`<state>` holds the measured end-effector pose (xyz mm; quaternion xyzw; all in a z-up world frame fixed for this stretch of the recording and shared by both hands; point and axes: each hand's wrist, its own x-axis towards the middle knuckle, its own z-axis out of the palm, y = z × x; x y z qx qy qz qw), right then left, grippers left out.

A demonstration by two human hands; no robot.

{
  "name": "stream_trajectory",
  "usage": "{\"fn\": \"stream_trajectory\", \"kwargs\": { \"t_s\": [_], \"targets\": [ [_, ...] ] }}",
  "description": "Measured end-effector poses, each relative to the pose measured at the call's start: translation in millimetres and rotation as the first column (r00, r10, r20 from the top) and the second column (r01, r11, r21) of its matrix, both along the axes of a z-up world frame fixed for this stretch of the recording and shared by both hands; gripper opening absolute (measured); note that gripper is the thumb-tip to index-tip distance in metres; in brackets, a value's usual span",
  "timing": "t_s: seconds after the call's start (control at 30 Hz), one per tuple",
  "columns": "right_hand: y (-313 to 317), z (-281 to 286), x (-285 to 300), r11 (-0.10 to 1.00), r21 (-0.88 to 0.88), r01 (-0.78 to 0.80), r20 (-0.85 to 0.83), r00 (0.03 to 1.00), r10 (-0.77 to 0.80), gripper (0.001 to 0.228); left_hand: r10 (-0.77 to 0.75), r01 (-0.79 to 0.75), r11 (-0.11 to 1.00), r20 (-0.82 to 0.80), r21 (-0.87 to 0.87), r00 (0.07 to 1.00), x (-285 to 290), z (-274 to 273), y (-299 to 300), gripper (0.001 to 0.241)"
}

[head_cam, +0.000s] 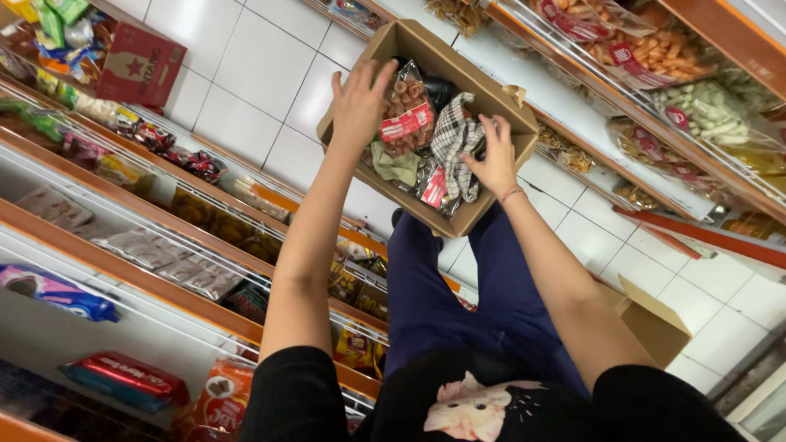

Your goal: The person wipes a shelf with a cloth, sprays the shelf with a spray bottle, and organizes various snack bags from a box onto the shelf.

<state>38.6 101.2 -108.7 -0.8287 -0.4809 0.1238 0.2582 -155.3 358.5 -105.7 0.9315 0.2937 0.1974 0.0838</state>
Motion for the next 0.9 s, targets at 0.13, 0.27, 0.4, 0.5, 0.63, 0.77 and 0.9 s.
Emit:
{"fn": "stream_trajectory", "kwargs": {
  "t_s": [0.13, 0.27, 0.4, 0.5, 0.63, 0.77, 0.9],
  "targets": [
    [-14.5, 14.6, -3.7, 0.979, 0.129, 0.155, 0.095, 0.981, -0.167, 0.075, 0.118, -0.120, 0.980, -0.018, -0.160, 0.993, -9.7, -2.7, 19.2, 0.075],
    [-30.6, 10.1, 10.4, 0.883, 0.162, 0.440, 0.006, 0.895, -0.447, 0.059, 0.103, -0.144, 0.947, -0.151, -0.286, 0.983, -11.8, -14.9, 31.9, 0.075],
    [-38.1, -4.8, 22.6, 0.828, 0.066, 0.556, -0.096, 0.830, -0.549, 0.058, 0.086, -0.159, 0.938, -0.237, -0.309, 0.968, -2.9, -35.7, 41.8, 0.058],
    [-37.7, -5.7, 33.0, 0.826, -0.149, 0.544, -0.076, 0.827, -0.558, 0.055, 0.133, -0.213, 0.946, -0.308, -0.243, 0.942, 14.3, -47.9, 51.6, 0.017],
    [-39.1, 0.0, 46.3, 0.746, -0.477, 0.465, -0.038, 0.837, -0.546, 0.050, 0.137, -0.230, 0.940, -0.340, -0.253, 0.930, 26.8, -56.2, 58.4, 0.017],
    [-38.5, 8.0, 52.3, 0.665, -0.690, 0.284, -0.122, 0.861, -0.494, 0.060, 0.136, -0.252, 0.937, -0.411, -0.242, 0.902, 29.0, -51.8, 62.8, 0.016],
    [-39.0, 8.8, 43.8, 0.701, -0.672, 0.237, -0.192, 0.859, -0.474, 0.057, 0.101, -0.226, 0.947, -0.456, -0.227, 0.884, 34.7, -31.8, 69.0, 0.018]
  ]
}}
